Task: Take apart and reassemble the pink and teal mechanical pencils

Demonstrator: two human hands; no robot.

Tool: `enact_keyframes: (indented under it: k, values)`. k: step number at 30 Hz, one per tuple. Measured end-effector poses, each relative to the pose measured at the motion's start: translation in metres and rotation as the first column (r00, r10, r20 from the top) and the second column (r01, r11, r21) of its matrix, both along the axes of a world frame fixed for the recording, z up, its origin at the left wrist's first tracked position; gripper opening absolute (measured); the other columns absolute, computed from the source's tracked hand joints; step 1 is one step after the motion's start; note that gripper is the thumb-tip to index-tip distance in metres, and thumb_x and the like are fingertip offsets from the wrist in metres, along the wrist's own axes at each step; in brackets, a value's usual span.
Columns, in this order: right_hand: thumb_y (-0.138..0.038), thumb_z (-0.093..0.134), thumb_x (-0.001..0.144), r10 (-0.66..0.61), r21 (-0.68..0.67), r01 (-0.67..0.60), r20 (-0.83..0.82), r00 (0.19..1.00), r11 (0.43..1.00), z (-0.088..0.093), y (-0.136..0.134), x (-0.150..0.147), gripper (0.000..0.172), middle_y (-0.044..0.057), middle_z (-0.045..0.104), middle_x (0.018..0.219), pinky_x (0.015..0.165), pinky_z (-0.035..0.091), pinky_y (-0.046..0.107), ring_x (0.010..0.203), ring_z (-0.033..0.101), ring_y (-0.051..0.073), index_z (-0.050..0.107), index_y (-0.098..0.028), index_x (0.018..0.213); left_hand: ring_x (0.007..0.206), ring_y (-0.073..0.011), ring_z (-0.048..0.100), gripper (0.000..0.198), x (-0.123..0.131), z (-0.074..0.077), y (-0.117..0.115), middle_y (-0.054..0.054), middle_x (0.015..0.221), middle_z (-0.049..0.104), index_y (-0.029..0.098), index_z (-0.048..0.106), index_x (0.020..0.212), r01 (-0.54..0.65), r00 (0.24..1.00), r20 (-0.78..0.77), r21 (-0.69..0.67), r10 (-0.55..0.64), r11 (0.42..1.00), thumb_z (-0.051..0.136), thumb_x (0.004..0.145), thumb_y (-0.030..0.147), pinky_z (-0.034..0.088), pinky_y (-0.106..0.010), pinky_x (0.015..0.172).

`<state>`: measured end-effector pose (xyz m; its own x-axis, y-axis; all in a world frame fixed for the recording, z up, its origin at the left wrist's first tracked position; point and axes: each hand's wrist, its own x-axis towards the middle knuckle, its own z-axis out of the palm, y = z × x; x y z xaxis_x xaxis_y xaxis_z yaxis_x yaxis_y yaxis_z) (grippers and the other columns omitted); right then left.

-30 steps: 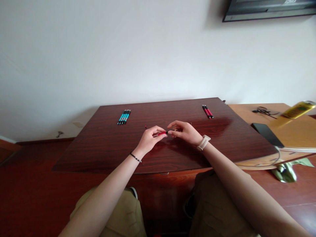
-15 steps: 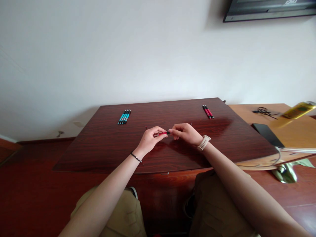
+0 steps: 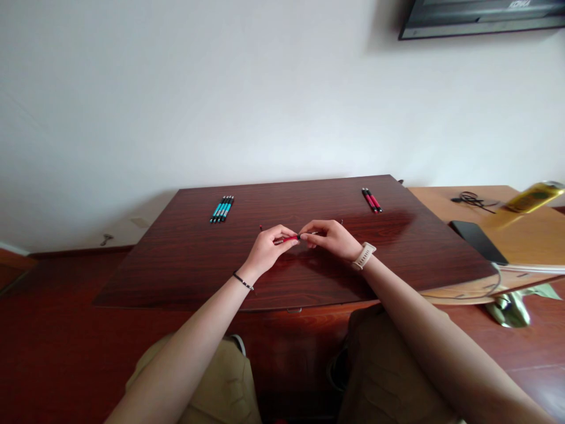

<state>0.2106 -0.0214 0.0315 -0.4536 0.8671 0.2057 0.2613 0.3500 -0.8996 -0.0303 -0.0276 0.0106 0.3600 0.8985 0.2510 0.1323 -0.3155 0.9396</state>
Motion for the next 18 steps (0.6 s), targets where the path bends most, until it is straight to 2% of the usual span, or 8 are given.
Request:
enact_keyframes:
  k: [2, 5, 8, 12, 16, 18]
  values:
    - [-0.062, 0.077, 0.090, -0.011, -0.003, 0.011, -0.018, 1.000, 1.000, 0.001, 0.000, 0.000, 0.043, 0.004, 0.078, 0.084, 0.072, 0.054, 0.029, 0.075, 0.070, 0.019, 0.078, -0.019, 0.097, 0.100, -0.0234, 0.078, 0.027, 0.000, 0.000, 0.000, -0.008, 0.104, 0.082, 0.018, 0.075, 0.100, 0.004, 1.000, -0.003, -0.003, -0.004, 1.000, 0.081, 0.090, 0.042, 0.060, -0.039, 0.097]
    - [-0.064, 0.073, 0.094, -0.006, -0.010, 0.006, 0.015, 1.000, 1.000, 0.000, 0.000, 0.001, 0.045, 0.003, 0.074, 0.072, 0.066, 0.052, 0.029, 0.066, 0.067, 0.017, 0.075, -0.019, 0.085, 0.100, -0.0235, 0.078, 0.027, 0.001, 0.001, -0.001, -0.008, 0.103, 0.082, 0.018, 0.075, 0.100, 0.021, 1.000, -0.019, -0.007, -0.021, 1.000, 0.080, 0.092, 0.043, 0.060, -0.039, 0.097]
    - [-0.065, 0.069, 0.096, -0.015, -0.017, 0.015, 0.005, 1.000, 1.000, -0.003, 0.002, -0.001, 0.048, 0.004, 0.075, 0.073, 0.068, 0.053, 0.029, 0.067, 0.068, 0.017, 0.074, -0.020, 0.084, 0.092, -0.0212, 0.076, 0.027, 0.001, 0.004, -0.002, -0.008, 0.102, 0.081, 0.018, 0.076, 0.101, 0.001, 1.000, -0.020, -0.003, -0.001, 1.000, 0.080, 0.091, 0.043, 0.060, -0.035, 0.086]
    - [-0.065, 0.078, 0.088, -0.108, -0.101, 0.093, -0.158, 0.981, 0.991, -0.006, 0.007, -0.002, 0.046, 0.005, 0.078, 0.085, 0.076, 0.056, 0.031, 0.078, 0.071, 0.019, 0.075, -0.020, 0.097, 0.070, -0.0143, 0.066, 0.035, -0.002, 0.009, -0.001, -0.009, 0.106, 0.080, 0.019, 0.075, 0.114, -0.079, 0.997, 0.016, -0.015, 0.079, 0.997, 0.080, 0.090, 0.045, 0.054, -0.029, 0.065]
    - [-0.060, 0.087, 0.080, -0.277, -0.267, 0.183, -0.373, 0.886, 0.946, -0.007, 0.011, 0.003, 0.046, 0.005, 0.076, 0.091, 0.075, 0.056, 0.029, 0.080, 0.069, 0.017, 0.075, -0.021, 0.103, 0.065, -0.0120, 0.060, 0.039, -0.010, 0.010, 0.007, -0.009, 0.101, 0.079, 0.018, 0.072, 0.117, -0.152, 0.979, 0.134, -0.038, 0.155, 0.988, 0.075, 0.093, 0.048, 0.047, -0.026, 0.059]
    - [-0.056, 0.089, 0.079, -0.338, -0.342, 0.190, -0.449, 0.827, 0.920, -0.008, 0.013, 0.006, 0.045, 0.004, 0.074, 0.092, 0.074, 0.056, 0.027, 0.081, 0.068, 0.015, 0.075, -0.023, 0.104, 0.066, -0.0121, 0.059, 0.036, -0.017, 0.010, 0.012, -0.008, 0.099, 0.078, 0.018, 0.071, 0.115, -0.194, 0.971, 0.140, -0.015, 0.195, 0.981, 0.073, 0.094, 0.047, 0.047, -0.026, 0.060]
